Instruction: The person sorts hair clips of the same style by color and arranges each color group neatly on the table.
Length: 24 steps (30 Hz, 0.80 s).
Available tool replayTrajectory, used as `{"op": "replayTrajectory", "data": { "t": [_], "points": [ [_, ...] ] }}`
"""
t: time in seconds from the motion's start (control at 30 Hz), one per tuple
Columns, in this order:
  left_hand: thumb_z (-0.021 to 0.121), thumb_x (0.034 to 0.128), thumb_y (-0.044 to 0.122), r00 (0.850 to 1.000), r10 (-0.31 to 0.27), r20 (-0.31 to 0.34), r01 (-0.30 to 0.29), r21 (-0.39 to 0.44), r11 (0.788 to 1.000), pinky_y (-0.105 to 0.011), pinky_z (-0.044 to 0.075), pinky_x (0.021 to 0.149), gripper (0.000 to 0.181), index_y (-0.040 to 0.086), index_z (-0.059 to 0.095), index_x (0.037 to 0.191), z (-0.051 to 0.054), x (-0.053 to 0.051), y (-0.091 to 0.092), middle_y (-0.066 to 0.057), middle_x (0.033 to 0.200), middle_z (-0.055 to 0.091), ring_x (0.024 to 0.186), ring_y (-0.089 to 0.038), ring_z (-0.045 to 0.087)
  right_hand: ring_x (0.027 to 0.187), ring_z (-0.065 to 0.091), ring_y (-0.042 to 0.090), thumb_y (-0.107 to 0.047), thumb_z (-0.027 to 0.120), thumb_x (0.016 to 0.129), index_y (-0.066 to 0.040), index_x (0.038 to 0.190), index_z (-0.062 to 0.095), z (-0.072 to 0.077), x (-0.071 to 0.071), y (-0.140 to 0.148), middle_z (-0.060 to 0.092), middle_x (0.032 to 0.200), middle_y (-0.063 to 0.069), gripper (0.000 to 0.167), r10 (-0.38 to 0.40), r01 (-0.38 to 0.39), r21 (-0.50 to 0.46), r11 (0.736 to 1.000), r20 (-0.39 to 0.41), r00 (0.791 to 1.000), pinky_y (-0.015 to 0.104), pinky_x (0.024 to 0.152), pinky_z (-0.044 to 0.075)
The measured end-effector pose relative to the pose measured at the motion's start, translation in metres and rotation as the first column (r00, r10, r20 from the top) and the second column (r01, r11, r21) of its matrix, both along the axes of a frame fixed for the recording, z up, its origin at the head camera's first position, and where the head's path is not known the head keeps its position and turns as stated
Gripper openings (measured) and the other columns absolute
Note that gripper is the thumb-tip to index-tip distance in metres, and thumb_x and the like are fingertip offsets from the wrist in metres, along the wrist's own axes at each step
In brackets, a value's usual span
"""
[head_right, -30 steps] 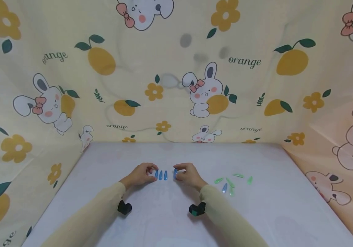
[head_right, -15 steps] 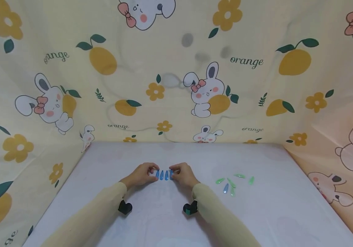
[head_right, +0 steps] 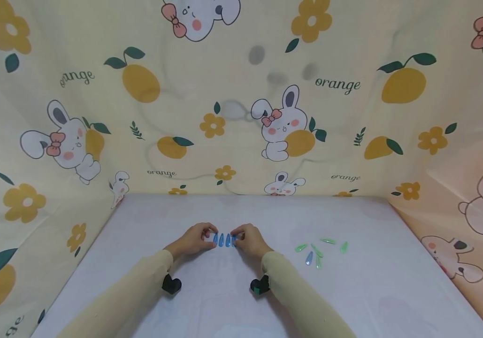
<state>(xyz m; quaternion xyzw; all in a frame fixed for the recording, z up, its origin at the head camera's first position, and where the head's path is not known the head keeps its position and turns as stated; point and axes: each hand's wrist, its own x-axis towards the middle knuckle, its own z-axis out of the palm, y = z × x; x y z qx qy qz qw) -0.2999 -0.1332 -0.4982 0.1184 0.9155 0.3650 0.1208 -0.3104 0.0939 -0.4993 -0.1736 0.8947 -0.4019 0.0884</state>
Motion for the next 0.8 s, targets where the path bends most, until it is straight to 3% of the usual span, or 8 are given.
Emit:
{"op": "replayTrajectory", "data": {
  "t": [0.17,0.43,0.6,0.8],
  "points": [
    [0.077,0.0893,0.021,1.000,0.008,0.014,-0.008,-0.001,1.000,-0.032,0.041,0.077,0.039,0.014,0.063,0.125,0.000,0.001,0.000,-0.005,0.098,0.054,0.088,-0.018,0.049,0.074,0.051,0.015,0.002,0.071,0.086,-0.007,0.113,0.076,-0.001,-0.002,0.002,0.068,0.096,0.006,0.029,0.000,0.000,-0.011,1.000,0.021,1.000,0.025,0.065,0.040],
    [0.078,0.0893,0.021,1.000,0.016,0.016,-0.016,-0.011,1.000,-0.031,0.040,0.076,0.039,0.015,0.063,0.125,0.002,0.000,0.001,-0.004,0.097,0.053,0.087,-0.017,0.049,0.094,0.058,0.019,-0.005,0.072,0.091,-0.012,0.118,0.074,0.004,-0.002,0.006,0.067,0.125,0.007,0.029,-0.032,0.032,-0.004,0.999,0.098,0.995,0.031,0.079,0.049],
    [0.078,0.0891,0.021,0.999,0.029,0.020,-0.029,-0.013,1.000,-0.032,0.040,0.076,0.039,0.015,0.063,0.125,0.002,0.001,0.002,-0.004,0.097,0.053,0.087,-0.018,0.049,0.099,0.061,0.020,-0.011,0.075,0.090,-0.012,0.120,0.072,0.008,0.001,0.014,0.066,0.130,0.008,0.030,-0.059,0.060,-0.007,0.998,0.115,0.992,0.034,0.082,0.056],
    [0.078,0.0888,0.022,0.999,0.040,0.023,-0.040,-0.011,0.999,-0.032,0.040,0.076,0.040,0.015,0.063,0.125,-0.001,0.001,0.001,-0.003,0.098,0.053,0.086,-0.018,0.048,0.099,0.063,0.020,-0.016,0.073,0.092,-0.012,0.120,0.072,0.010,0.008,0.030,0.066,0.131,0.008,0.028,-0.068,0.069,-0.009,0.998,0.079,0.995,0.034,0.083,0.054]
  ]
}}
